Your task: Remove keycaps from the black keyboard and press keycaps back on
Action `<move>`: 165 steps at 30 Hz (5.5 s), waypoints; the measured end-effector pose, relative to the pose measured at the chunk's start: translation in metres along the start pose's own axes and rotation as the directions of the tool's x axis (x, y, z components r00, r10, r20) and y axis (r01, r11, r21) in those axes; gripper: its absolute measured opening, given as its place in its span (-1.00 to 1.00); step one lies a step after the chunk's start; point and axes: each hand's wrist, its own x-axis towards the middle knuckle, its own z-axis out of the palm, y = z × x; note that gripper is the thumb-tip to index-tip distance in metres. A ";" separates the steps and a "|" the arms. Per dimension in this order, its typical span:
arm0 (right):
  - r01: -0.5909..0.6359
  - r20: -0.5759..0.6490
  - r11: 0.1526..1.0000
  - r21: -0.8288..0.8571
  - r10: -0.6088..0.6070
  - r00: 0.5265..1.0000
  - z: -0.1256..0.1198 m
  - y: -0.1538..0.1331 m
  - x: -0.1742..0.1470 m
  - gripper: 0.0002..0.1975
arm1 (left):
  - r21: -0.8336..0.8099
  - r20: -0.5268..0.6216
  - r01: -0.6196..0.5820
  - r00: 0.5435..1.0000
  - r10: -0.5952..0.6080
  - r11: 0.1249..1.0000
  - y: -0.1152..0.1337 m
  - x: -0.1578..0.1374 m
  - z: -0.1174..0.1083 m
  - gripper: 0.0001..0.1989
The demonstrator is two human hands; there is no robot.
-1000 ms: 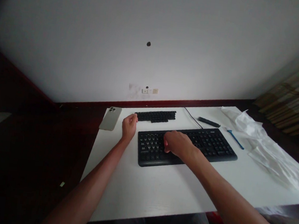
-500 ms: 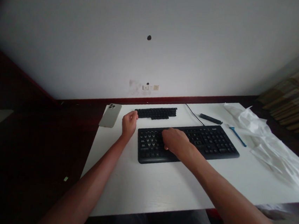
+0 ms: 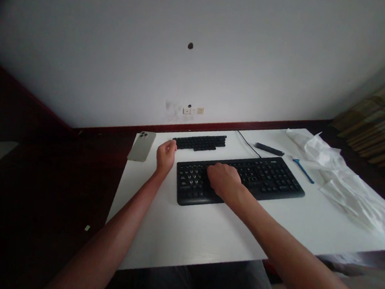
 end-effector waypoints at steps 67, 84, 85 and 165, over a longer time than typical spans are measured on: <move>0.361 -0.673 0.919 0.155 -0.169 0.720 0.101 -0.028 -0.036 -0.62 | 0.027 0.021 0.022 1.000 -0.023 0.999 0.009 -0.002 -0.006 -0.57; 0.349 -0.680 0.920 0.180 -0.140 0.719 0.100 -0.031 -0.035 -0.66 | 0.013 0.031 0.005 1.000 -0.005 1.000 0.004 -0.001 -0.005 -0.56; 0.351 -0.678 0.920 0.178 -0.144 0.721 0.099 -0.030 -0.035 -0.66 | 0.013 0.032 0.003 0.999 -0.003 1.000 0.003 -0.001 -0.005 -0.56; 0.470 -0.683 0.861 0.191 -0.227 0.694 0.031 0.028 0.087 -0.60 | 0.036 0.035 0.031 0.999 -0.033 0.999 0.006 -0.001 -0.001 -0.57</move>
